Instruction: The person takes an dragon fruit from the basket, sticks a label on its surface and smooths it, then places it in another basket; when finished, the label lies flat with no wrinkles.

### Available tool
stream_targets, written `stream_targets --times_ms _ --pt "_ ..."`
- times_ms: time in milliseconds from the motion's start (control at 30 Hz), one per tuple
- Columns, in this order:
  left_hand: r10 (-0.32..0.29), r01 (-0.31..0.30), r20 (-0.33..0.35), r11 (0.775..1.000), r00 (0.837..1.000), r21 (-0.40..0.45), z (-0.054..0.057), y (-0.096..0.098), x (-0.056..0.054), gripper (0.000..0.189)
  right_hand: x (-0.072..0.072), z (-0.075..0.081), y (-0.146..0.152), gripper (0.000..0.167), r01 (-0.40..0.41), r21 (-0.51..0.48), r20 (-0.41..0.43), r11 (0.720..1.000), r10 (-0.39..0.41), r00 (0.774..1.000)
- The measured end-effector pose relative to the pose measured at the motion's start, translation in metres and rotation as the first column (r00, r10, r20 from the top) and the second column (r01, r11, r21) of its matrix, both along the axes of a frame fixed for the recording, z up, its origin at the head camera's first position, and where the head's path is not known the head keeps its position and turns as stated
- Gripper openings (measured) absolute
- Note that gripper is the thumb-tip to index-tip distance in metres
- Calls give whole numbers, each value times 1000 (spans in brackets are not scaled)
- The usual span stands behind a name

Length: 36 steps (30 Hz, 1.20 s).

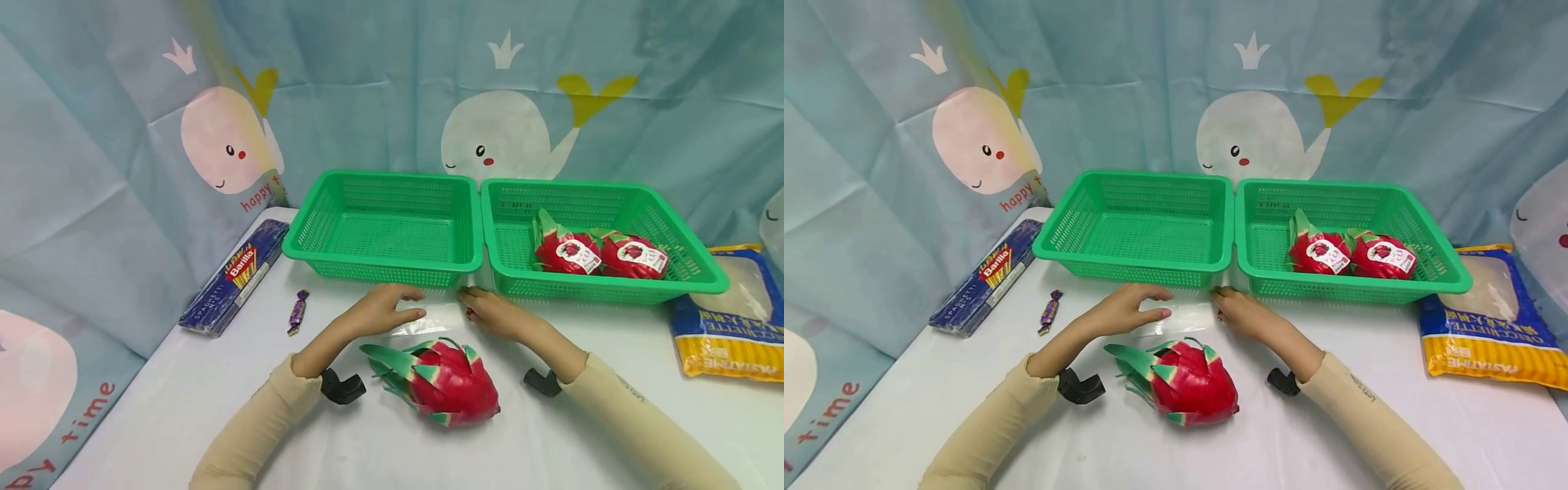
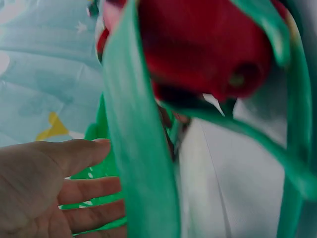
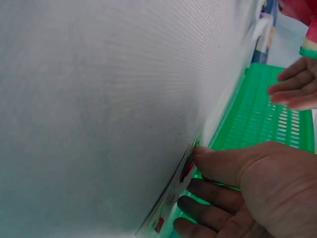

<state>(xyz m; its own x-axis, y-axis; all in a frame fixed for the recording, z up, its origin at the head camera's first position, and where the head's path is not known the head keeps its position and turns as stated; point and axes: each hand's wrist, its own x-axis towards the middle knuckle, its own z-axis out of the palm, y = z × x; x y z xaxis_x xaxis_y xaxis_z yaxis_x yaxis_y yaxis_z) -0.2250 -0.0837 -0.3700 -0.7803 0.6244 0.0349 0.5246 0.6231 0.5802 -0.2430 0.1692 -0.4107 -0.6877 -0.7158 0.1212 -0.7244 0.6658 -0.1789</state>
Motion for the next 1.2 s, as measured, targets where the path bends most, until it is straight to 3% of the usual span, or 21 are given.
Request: stream_targets --times_ms 267,467,700,933,1033,1200 --pt "-51 54 39 996 998 -70 -11 -10 -8 42 7 0 2 43 55 -66 58 996 -51 997" --pt "-32 33 16 997 999 -75 -16 -9 -10 40 7 -2 5 34 81 -156 30 985 -77 997" --pt "-11 9 -76 1000 997 -22 -16 4 -13 35 7 6 2 23 -13 -274 75 962 34 997" --pt "66 -65 -7 993 998 96 -11 2 -16 22 11 26 0 29 -23 -361 159 932 85 984" --pt "35 -43 51 984 998 171 -8 -4 -19 24 13 31 4 35 -19 -419 245 908 133 960" --pt "-86 53 112 960 990 275 -8 -13 -25 25 15 34 9 33 -30 -514 392 858 265 881"
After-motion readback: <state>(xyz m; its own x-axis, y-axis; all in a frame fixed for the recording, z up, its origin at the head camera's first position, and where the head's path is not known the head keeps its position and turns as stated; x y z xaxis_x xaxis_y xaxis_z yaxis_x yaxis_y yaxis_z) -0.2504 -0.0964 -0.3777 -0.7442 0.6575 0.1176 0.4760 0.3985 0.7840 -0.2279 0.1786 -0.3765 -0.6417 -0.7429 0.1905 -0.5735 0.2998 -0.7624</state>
